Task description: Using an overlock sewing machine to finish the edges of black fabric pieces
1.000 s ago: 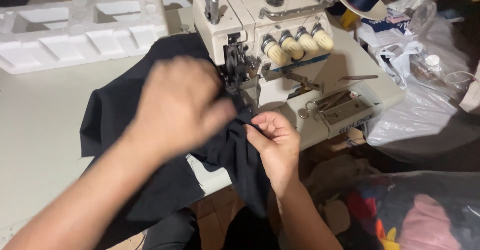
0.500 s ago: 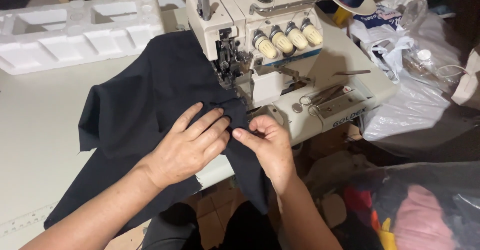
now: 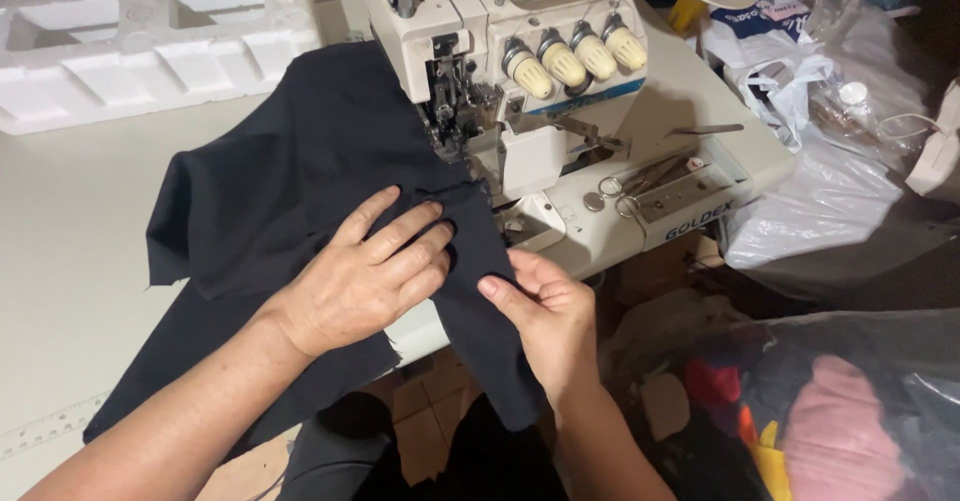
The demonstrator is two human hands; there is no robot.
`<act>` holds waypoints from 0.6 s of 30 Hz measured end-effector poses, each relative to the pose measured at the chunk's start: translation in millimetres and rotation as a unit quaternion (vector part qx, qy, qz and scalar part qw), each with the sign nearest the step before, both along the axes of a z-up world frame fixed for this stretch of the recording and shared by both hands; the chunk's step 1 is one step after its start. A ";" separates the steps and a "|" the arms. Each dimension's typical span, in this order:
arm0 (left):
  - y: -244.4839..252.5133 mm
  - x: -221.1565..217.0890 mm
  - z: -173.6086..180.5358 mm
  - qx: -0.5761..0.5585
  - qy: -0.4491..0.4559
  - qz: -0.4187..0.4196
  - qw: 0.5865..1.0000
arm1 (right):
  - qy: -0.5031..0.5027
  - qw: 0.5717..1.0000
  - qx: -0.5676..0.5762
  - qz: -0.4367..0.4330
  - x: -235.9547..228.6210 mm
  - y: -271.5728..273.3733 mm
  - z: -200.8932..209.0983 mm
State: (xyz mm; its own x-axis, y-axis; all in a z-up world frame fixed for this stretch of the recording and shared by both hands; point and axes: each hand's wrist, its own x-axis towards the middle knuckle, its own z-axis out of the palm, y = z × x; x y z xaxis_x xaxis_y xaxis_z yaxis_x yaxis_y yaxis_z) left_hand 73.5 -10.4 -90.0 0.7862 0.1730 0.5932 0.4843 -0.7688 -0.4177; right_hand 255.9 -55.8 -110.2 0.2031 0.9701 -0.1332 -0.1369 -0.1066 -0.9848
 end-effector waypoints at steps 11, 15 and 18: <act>0.8 -1.1 1.7 0.021 0.012 0.015 1.000 | 0.013 0.994 0.018 0.108 11.0 -11.2 7.8; 2.2 -2.1 1.9 0.026 0.019 0.026 0.999 | -0.029 0.994 -0.022 0.100 15.8 -12.2 4.9; 4.4 -3.3 0.0 -0.004 0.030 0.043 0.999 | -0.071 0.994 -0.016 0.079 16.0 -12.2 7.9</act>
State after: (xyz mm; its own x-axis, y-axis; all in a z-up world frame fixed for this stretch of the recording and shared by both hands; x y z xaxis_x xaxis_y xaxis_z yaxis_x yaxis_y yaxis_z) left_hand 70.2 -6.1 -90.0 0.8022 0.2459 0.5441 0.5227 -0.7296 -0.4410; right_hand 271.9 -68.0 -102.3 0.0672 0.9871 -0.1454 0.0240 -0.1473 -0.9888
